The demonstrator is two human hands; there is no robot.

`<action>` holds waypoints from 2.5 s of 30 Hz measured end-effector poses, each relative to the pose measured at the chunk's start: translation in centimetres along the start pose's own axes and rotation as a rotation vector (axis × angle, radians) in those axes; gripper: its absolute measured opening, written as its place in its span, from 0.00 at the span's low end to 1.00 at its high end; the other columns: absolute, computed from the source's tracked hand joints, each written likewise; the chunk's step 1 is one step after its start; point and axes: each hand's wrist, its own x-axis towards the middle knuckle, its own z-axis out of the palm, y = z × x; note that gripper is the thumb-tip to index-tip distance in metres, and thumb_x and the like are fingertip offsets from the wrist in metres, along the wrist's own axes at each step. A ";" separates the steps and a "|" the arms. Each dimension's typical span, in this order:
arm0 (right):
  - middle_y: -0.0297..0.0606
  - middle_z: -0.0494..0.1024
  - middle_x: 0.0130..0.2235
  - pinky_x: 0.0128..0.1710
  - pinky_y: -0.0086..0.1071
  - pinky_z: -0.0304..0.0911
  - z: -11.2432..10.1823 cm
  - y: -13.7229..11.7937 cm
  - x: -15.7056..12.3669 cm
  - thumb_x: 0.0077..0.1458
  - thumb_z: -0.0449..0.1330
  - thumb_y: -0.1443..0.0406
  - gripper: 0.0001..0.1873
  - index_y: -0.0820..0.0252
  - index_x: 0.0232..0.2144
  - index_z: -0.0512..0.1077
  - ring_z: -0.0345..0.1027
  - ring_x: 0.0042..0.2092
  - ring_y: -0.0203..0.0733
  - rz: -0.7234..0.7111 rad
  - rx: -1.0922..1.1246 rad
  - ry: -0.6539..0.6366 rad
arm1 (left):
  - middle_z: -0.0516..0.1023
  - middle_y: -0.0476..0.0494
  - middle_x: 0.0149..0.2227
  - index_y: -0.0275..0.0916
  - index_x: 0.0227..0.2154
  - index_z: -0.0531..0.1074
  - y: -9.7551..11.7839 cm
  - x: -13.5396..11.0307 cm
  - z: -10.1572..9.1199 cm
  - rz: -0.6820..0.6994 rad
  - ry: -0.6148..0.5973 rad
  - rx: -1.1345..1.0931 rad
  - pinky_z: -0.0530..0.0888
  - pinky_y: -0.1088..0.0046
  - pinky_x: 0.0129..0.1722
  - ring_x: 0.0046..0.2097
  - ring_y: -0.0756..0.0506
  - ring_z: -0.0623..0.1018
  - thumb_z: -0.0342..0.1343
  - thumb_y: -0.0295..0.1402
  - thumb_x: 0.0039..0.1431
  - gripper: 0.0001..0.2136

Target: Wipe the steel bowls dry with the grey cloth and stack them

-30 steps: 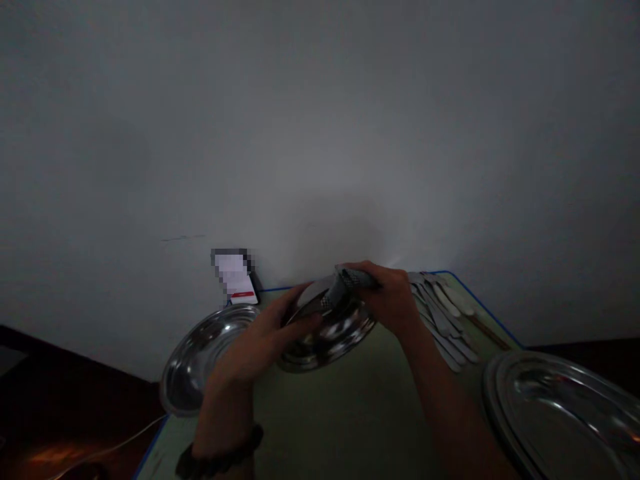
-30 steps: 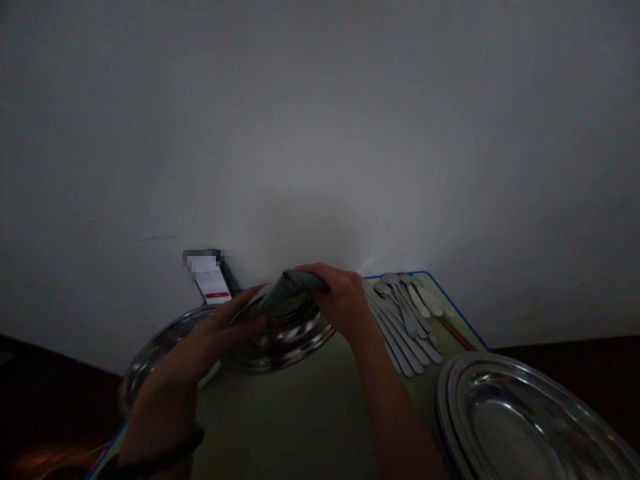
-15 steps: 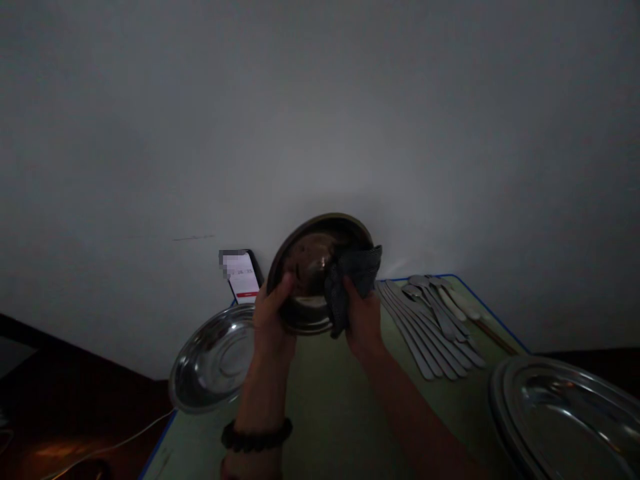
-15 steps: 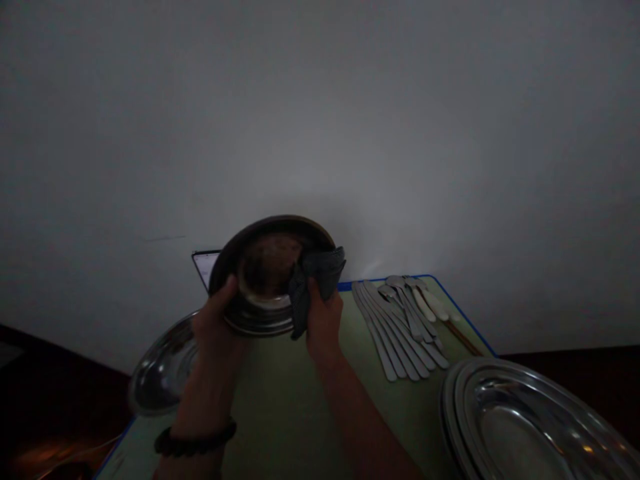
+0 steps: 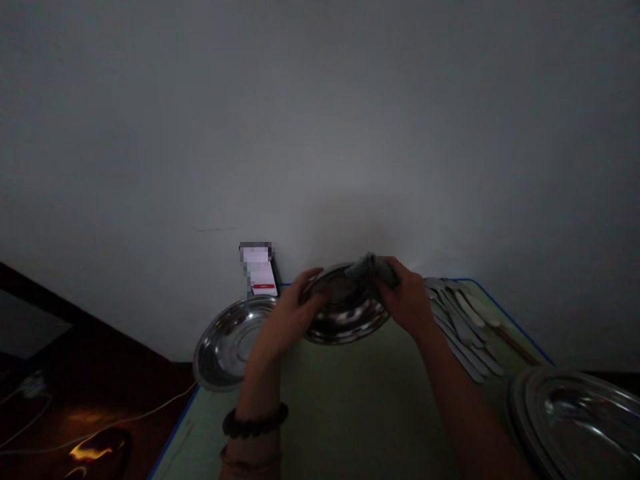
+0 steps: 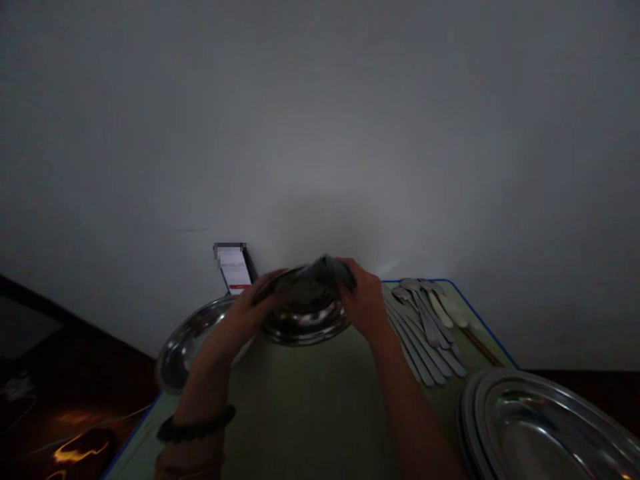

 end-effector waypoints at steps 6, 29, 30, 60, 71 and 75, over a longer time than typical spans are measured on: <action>0.34 0.81 0.40 0.40 0.31 0.66 -0.1 -0.9 -0.3 0.51 0.56 0.70 0.15 0.53 0.41 0.74 0.75 0.40 0.40 -0.147 0.006 -0.067 | 0.79 0.42 0.44 0.41 0.46 0.72 1.3 -0.8 0.3 0.069 -0.148 0.126 0.71 0.62 0.45 0.45 0.40 0.77 0.57 0.36 0.54 0.15; 0.42 0.79 0.34 0.34 0.35 0.62 -1.7 -0.2 0.6 0.53 0.56 0.53 0.18 0.61 0.38 0.72 0.70 0.35 0.45 0.192 -0.080 -0.001 | 0.81 0.42 0.43 0.42 0.48 0.75 1.9 -2.0 0.1 -0.030 -0.053 -0.432 0.68 0.60 0.55 0.55 0.36 0.73 0.62 0.37 0.51 0.20; 0.41 0.79 0.33 0.33 0.34 0.61 -2.0 -0.2 0.6 0.53 0.57 0.52 0.19 0.61 0.37 0.73 0.70 0.34 0.44 0.175 -0.092 -0.016 | 0.81 0.42 0.42 0.42 0.47 0.76 1.7 -2.2 -0.3 -0.044 -0.081 -0.386 0.68 0.59 0.55 0.54 0.35 0.74 0.61 0.38 0.51 0.18; 0.43 0.81 0.38 0.40 0.43 0.68 0.9 0.1 0.3 0.46 0.62 0.55 0.18 0.61 0.37 0.76 0.74 0.41 0.49 0.458 0.330 -0.043 | 0.82 0.42 0.30 0.38 0.31 0.78 1.9 -0.8 0.5 -0.170 0.158 -0.624 0.77 0.57 0.41 0.42 0.32 0.80 0.63 0.40 0.37 0.16; 0.36 0.72 0.32 0.35 0.33 0.61 0.0 -0.2 0.4 0.49 0.60 0.55 0.13 0.59 0.29 0.71 0.65 0.33 0.40 0.107 -0.011 0.197 | 0.81 0.43 0.44 0.41 0.45 0.77 2.0 -0.6 2.2 -0.069 -0.167 -0.492 0.71 0.58 0.51 0.50 0.35 0.76 0.60 0.34 0.47 0.19; 0.41 0.77 0.36 0.39 0.37 0.63 2.5 0.2 -0.1 0.51 0.59 0.52 0.19 0.61 0.37 0.71 0.69 0.37 0.45 0.327 0.162 0.295 | 0.82 0.44 0.39 0.40 0.43 0.77 2.5 -0.2 2.7 0.007 -0.004 -0.656 0.73 0.59 0.47 0.48 0.35 0.78 0.60 0.34 0.41 0.21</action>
